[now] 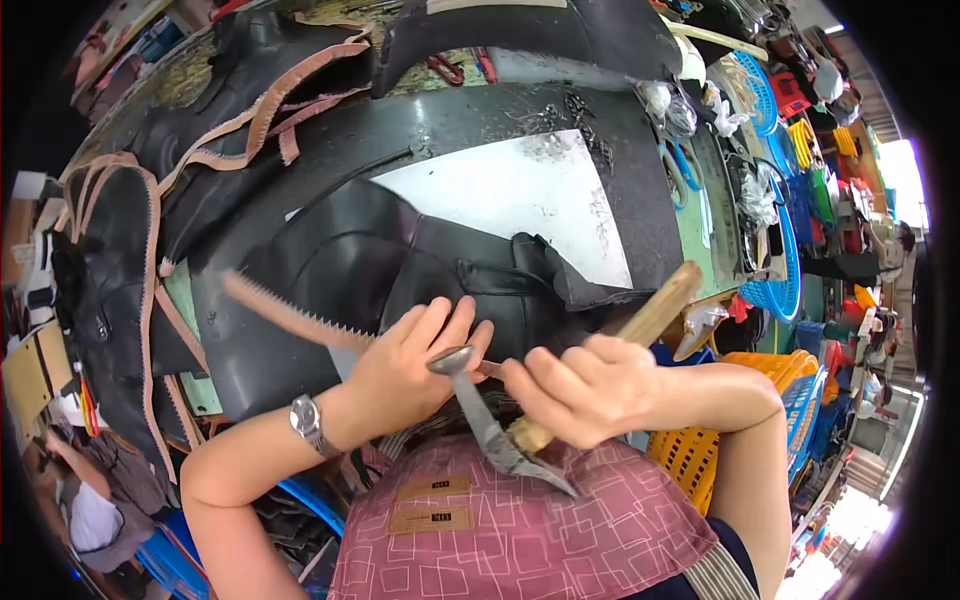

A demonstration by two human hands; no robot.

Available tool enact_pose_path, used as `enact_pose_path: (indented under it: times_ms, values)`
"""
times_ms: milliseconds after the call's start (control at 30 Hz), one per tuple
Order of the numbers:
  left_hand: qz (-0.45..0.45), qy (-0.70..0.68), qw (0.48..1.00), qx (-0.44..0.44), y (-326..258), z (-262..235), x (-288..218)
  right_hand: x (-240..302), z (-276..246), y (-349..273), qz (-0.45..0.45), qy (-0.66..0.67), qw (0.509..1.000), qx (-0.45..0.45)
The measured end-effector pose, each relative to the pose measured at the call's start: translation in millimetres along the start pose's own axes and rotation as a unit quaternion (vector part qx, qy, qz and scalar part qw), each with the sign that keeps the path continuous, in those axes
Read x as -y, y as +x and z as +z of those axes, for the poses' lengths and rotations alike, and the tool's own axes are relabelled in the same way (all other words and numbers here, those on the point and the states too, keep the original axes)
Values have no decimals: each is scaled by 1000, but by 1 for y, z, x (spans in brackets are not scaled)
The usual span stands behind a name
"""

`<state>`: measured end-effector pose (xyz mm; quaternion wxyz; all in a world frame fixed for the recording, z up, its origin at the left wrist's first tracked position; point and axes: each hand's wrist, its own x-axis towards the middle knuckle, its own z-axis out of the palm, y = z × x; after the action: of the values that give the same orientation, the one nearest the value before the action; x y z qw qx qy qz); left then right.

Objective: Assemble and finish leather boots using manual tools at a factory workbench.

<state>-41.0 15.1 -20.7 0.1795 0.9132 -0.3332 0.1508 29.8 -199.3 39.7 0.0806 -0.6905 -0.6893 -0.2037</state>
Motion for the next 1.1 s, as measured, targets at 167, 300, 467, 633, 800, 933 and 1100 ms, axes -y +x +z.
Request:
enact_pose_path:
  times_ms: [167,300,467,633,800,933,1100]
  values:
    - [-17,41,997,60,-5,-5,-8,-6,13,-13,198,-46,976,73]
    - [-27,13,997,73,-2,-2,-7,-35,25,-33,363,117,921,84]
    - [-1,-40,997,70,5,1,2,-47,17,-26,481,340,803,86]
    - [-26,-47,994,92,6,-1,-1,-55,21,-17,517,344,776,108]
    - [-24,-93,990,105,22,-9,6,-51,26,-11,522,264,803,113]
    - [-34,-86,983,158,34,-12,6,-47,34,-17,450,172,868,120]
    - [-22,-8,983,184,39,-11,-2,-49,21,-25,365,108,921,85]
